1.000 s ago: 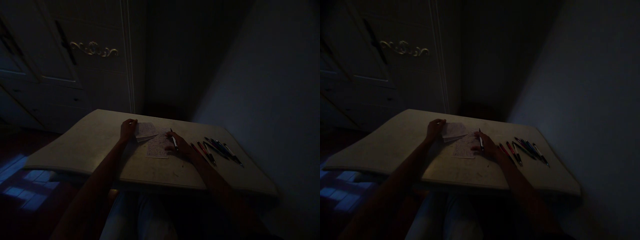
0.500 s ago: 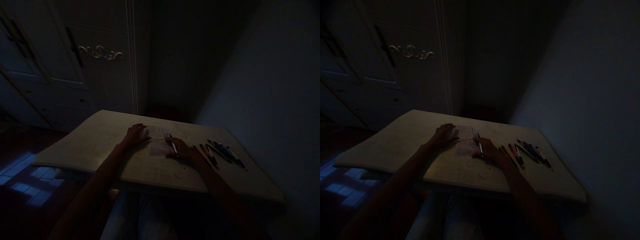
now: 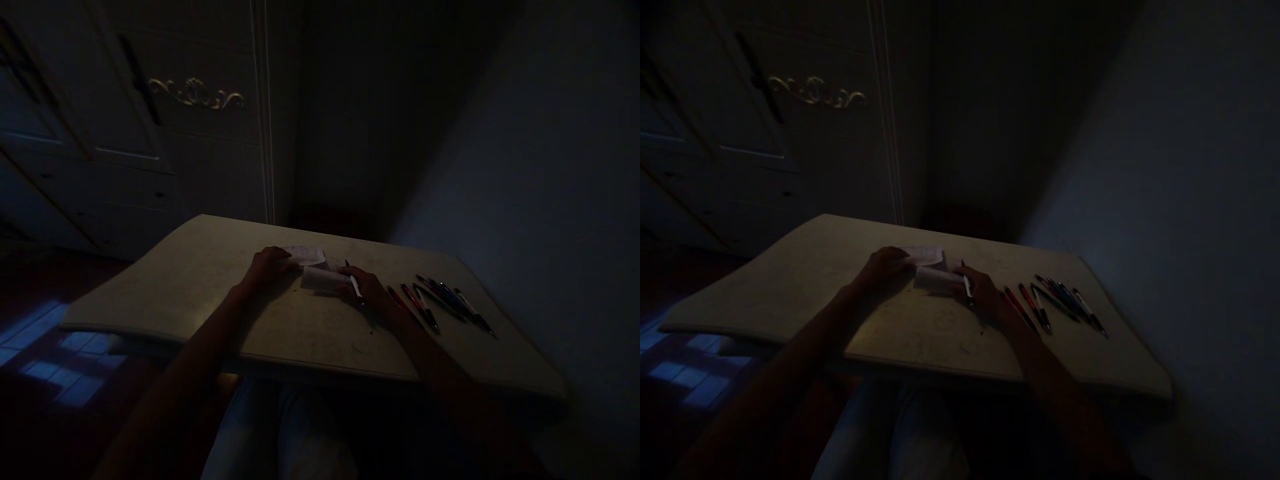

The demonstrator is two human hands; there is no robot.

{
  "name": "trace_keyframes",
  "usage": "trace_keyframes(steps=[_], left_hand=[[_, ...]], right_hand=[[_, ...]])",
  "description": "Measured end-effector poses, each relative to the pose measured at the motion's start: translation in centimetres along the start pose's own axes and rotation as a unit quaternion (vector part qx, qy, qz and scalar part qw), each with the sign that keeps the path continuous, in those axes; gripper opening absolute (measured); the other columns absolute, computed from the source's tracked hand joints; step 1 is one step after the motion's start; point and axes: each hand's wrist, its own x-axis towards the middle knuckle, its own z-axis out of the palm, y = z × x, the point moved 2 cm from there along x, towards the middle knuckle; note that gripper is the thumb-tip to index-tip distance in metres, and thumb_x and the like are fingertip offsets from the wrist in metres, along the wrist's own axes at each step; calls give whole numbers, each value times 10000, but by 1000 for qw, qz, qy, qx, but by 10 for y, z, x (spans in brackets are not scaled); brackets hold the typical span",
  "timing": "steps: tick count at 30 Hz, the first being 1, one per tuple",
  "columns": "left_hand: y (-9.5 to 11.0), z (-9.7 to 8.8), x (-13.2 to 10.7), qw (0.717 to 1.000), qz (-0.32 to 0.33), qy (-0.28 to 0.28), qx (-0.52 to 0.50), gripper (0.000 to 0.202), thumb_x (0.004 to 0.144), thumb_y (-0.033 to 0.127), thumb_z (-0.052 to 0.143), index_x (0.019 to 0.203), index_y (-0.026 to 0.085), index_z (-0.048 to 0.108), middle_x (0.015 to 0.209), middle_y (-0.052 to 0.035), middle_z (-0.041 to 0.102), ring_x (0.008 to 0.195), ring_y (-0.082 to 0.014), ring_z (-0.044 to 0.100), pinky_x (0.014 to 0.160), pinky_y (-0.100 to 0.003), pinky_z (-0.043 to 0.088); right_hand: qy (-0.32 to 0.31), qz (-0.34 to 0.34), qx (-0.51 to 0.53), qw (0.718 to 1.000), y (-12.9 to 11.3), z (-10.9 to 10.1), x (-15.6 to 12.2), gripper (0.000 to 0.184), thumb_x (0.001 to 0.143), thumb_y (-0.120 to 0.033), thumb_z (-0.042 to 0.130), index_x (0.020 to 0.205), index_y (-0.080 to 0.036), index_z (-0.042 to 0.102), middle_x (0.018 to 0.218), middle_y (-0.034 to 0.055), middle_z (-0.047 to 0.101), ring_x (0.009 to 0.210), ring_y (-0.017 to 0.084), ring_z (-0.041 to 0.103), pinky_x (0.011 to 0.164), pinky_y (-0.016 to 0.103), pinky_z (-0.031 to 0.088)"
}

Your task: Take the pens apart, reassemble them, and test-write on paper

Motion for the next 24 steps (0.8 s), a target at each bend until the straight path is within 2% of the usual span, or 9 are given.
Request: trace_keyframes(steps=[3, 6, 8, 12, 16, 20, 22, 24], left_hand=[[3, -6, 0, 999, -1, 41, -36, 367, 809, 505, 636, 946, 192, 770, 1031, -106, 738, 1016, -300, 650, 937, -408, 465], [8, -11, 0, 995, -6, 83, -53, 335, 810, 502, 644, 902, 200, 756, 994, -106, 737, 956, -273, 656, 904, -389, 482], [9, -14, 0, 993, -14, 103, -47, 336, 813, 506, 641, 878, 193, 744, 961, -108, 733, 918, -262, 655, 872, -377, 492], [7, -18, 1, 988, -46, 146, -17, 368, 853, 513, 581, 852, 176, 729, 918, -112, 722, 879, -246, 648, 837, -353, 494], [3, -23, 1, 978, -99, 186, 3, 398, 841, 526, 568, 827, 159, 722, 927, -138, 718, 883, -271, 647, 829, -365, 486], [8, -28, -1, 971, -128, 201, -17, 357, 808, 506, 586, 791, 168, 700, 915, -130, 716, 891, -270, 642, 797, -340, 474], [12, -31, -1, 970, -133, 198, -46, 346, 806, 502, 585, 730, 175, 671, 832, -98, 700, 834, -240, 632, 734, -305, 461], [15, -32, -2, 967, -149, 184, -94, 412, 815, 541, 567, 627, 177, 609, 668, -52, 626, 706, -198, 596, 626, -273, 422]], right_hand=[[61, 27, 46, 997, -7, -7, -1, 454, 793, -577, 690, 1035, -195, 719, 1035, 98, 725, 893, 263, 667, 766, 350, 524], [106, 82, 165, 977, -10, -12, -1, 419, 820, -595, 651, 1011, -226, 704, 1002, 58, 716, 877, 241, 658, 702, 320, 527], [124, 117, 275, 946, -8, -14, 1, 430, 780, -623, 677, 942, -225, 691, 917, 48, 718, 849, 243, 664, 684, 326, 536], [122, 146, 439, 878, 0, -14, 8, 474, 770, -608, 697, 1065, -238, 671, 992, 87, 746, 1040, 301, 667, 823, 423, 567], [113, 188, 502, 836, 5, -16, 7, 460, 819, -603, 643, 1100, -240, 676, 1027, 96, 761, 1128, 312, 657, 896, 471, 568], [95, 205, 528, 818, 5, -19, 4, 471, 867, -610, 575, 1124, -231, 682, 1027, 97, 766, 1131, 308, 666, 919, 476, 569], [81, 202, 537, 815, 4, -19, 4, 470, 882, -605, 557, 1137, -230, 678, 1029, 92, 767, 1126, 300, 671, 921, 471, 570], [72, 193, 542, 814, 3, -20, 6, 460, 891, -592, 550, 1146, -230, 673, 1026, 84, 768, 1120, 293, 676, 922, 466, 571]])
